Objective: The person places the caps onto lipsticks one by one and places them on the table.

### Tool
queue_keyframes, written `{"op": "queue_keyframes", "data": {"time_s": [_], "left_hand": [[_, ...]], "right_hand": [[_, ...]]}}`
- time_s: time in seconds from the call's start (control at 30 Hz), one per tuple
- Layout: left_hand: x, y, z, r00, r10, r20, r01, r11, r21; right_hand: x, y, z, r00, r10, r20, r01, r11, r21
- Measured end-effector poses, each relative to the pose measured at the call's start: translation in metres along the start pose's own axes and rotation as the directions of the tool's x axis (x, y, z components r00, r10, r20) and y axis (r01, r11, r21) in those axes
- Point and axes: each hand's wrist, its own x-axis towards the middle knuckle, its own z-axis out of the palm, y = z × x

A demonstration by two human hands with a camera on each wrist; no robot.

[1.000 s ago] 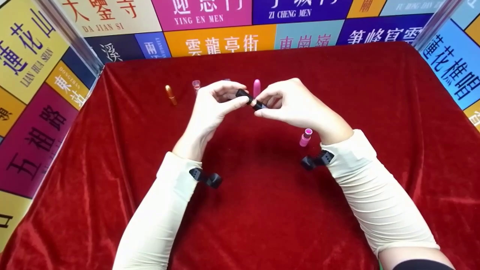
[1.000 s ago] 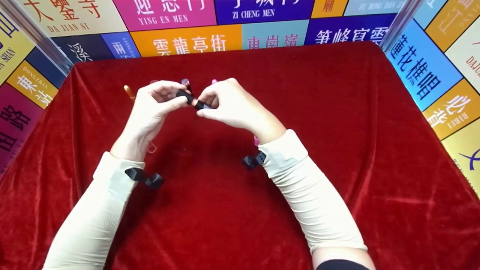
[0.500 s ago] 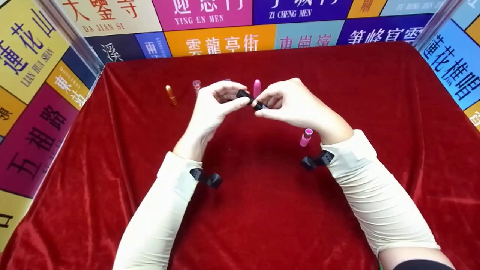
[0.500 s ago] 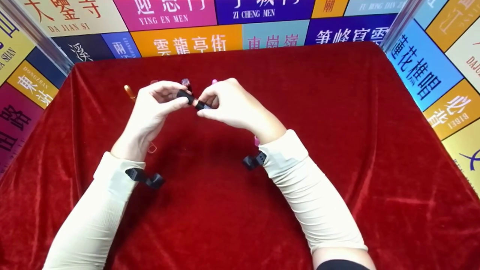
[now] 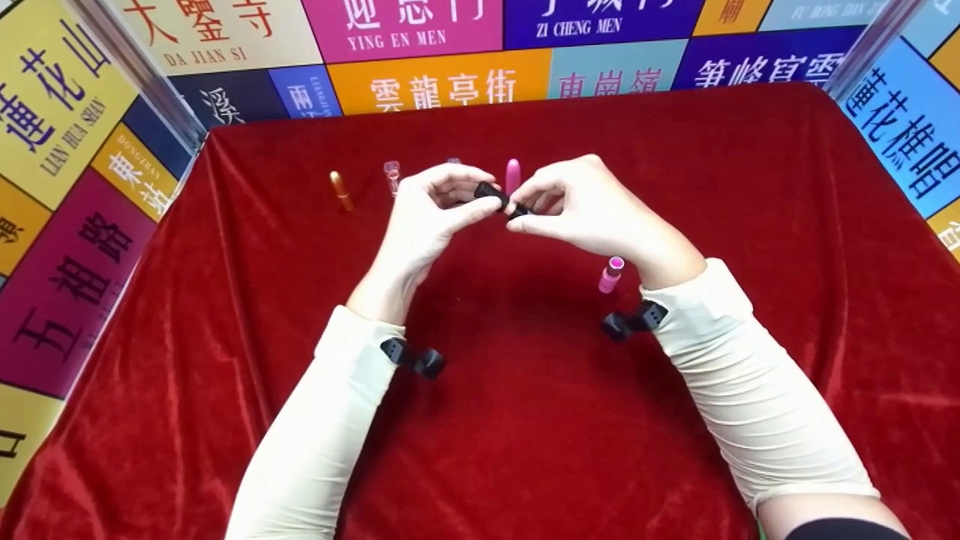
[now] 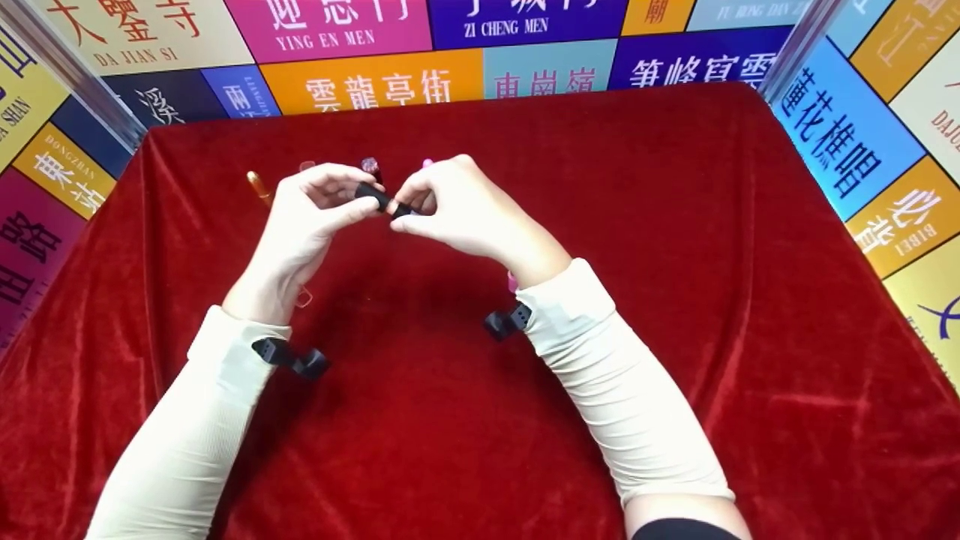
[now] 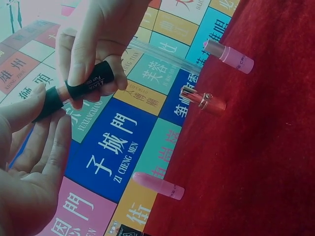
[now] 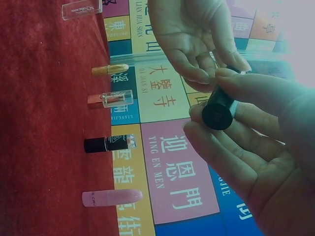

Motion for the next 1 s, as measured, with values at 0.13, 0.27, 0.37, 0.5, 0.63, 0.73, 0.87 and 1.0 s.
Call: {"op": "queue_keyframes", "data": {"time_s": [0.13, 0.27, 0.37, 0.5, 0.63, 0.73, 0.87, 1.0], "left_hand": [[-0.0002, -0.0008, -0.0002, 1.000, -0.004, -0.001, 0.004, 1.000, 0.007], [0.0002, -0.0008, 0.0000, 1.000, -0.003, -0.001, 0.003, 1.000, 0.010], [0.0006, -0.0002, 0.0003, 1.000, -0.002, 0.000, 0.002, 1.000, 0.004], [0.0005, -0.0001, 0.0005, 1.000, -0.007, 0.003, 0.007, 1.000, -0.006], [0.0001, -0.0004, 0.0003, 1.000, -0.012, 0.002, 0.012, 1.000, -0.007], [0.0000, -0.0002, 0.0003, 1.000, -0.015, 0.002, 0.015, 1.000, -0.006], [0.0001, 0.0011, -0.0007, 1.000, -0.018, 0.011, 0.018, 1.000, -0.002], [0.0002, 0.0062, -0.0063, 0.999, -0.014, 0.045, 0.014, 1.000, 0.005]], "right_hand": [[0.0000, 0.0005, 0.0014, 1.000, 0.009, 0.000, -0.009, 1.000, 0.007], [0.0004, 0.0009, 0.0023, 1.000, 0.009, -0.005, -0.009, 1.000, 0.007], [0.0005, 0.0007, 0.0027, 1.000, 0.003, -0.010, -0.002, 1.000, 0.009], [0.0005, 0.0014, 0.0039, 1.000, -0.011, -0.016, 0.011, 1.000, 0.005], [0.0005, 0.0005, 0.0045, 1.000, -0.024, -0.017, 0.024, 1.000, -0.003], [0.0005, -0.0004, 0.0041, 0.999, -0.027, -0.018, 0.027, 1.000, -0.005], [0.0008, -0.0004, 0.0045, 1.000, -0.013, -0.015, 0.013, 1.000, -0.005], [0.0016, -0.0018, 0.0051, 1.000, 0.013, -0.006, -0.013, 1.000, 0.021]]}}
